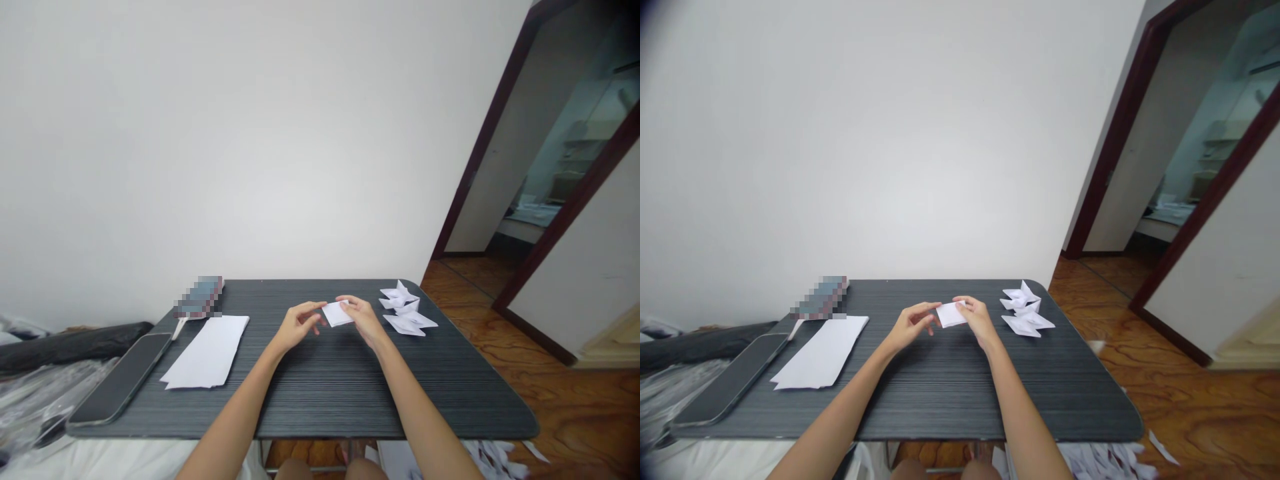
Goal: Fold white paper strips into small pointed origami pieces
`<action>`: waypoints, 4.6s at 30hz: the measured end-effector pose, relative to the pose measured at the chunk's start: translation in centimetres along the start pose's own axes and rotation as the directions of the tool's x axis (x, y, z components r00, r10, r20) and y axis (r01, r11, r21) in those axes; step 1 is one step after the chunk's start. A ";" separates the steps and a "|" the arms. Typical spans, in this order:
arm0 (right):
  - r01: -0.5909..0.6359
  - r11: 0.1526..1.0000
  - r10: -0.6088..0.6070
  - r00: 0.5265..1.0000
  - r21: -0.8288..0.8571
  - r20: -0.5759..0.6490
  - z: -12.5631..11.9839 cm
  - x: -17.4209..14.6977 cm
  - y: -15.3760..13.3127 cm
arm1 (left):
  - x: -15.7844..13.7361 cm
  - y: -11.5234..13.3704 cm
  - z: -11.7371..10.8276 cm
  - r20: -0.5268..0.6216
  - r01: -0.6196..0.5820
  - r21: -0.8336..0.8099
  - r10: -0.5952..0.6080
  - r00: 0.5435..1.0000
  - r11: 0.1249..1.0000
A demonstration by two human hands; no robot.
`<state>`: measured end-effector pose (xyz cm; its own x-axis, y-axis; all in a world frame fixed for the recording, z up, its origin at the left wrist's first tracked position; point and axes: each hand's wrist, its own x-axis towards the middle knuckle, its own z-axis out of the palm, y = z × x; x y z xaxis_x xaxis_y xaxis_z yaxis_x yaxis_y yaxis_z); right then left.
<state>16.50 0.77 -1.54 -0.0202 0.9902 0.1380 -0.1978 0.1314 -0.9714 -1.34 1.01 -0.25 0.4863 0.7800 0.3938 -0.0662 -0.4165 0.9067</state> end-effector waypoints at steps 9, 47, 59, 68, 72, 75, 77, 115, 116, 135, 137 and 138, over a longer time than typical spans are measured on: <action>0.075 0.990 -0.058 0.988 -0.119 0.142 0.4 -0.5 -0.4 | -0.2 0.4 -0.5 0.016 0.074 0.036 -0.074 0.997 0.997; 0.259 0.929 -0.262 0.965 -0.263 0.023 1.9 -0.9 -1.1 | -0.2 0.0 1.0 -0.198 0.135 0.024 -0.128 0.972 0.991; 0.114 0.992 -0.106 0.984 -0.050 0.143 2.0 -1.2 -1.4 | -0.4 -0.2 0.6 -0.163 0.107 -0.004 -0.107 0.981 0.994; 0.206 0.968 -0.183 0.971 -0.144 0.155 1.9 -1.1 -1.1 | -0.2 0.3 0.7 -0.043 0.211 -0.097 -0.216 0.975 0.973; 0.215 0.961 -0.176 0.960 -0.172 0.216 1.4 -1.1 -1.1 | -0.2 0.1 0.2 -0.033 0.209 -0.126 -0.215 0.976 0.970; 0.181 0.970 -0.134 0.956 -0.161 0.262 0.8 -1.0 -1.1 | -0.2 0.1 -0.2 -0.038 0.217 -0.170 -0.226 0.973 0.961; 0.170 0.973 -0.126 0.958 -0.156 0.257 0.5 -1.0 -1.1 | -0.2 0.2 -0.5 -0.067 0.233 -0.179 -0.248 0.967 0.956; 0.133 0.971 -0.079 0.963 -0.201 0.259 1.7 -2.0 -1.6 | -0.5 1.2 -0.1 -0.089 0.142 -0.299 -0.176 0.980 0.944; 0.132 0.972 -0.078 0.962 -0.196 0.261 1.7 -2.0 -1.6 | -0.5 1.2 -0.2 -0.078 0.148 -0.317 -0.181 0.980 0.937; 0.167 0.925 -0.075 0.961 -0.341 0.266 1.8 -2.1 -1.8 | -0.4 1.5 -0.8 0.077 0.307 -0.216 -0.297 0.952 0.927; 0.163 0.930 -0.065 0.955 -0.329 0.290 1.8 -2.1 -1.8 | -0.5 1.4 -0.7 0.091 0.301 -0.190 -0.289 0.953 0.934; 0.162 0.934 -0.063 0.952 -0.317 0.301 1.7 -2.2 -1.9 | -0.5 1.4 -0.6 0.087 0.291 -0.178 -0.279 0.956 0.940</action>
<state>15.23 -1.69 0.30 -0.3018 0.9199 0.2506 0.1231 0.2982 -0.9465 -2.21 0.30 0.89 0.5590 0.8218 0.1103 -0.0759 -0.0817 0.9938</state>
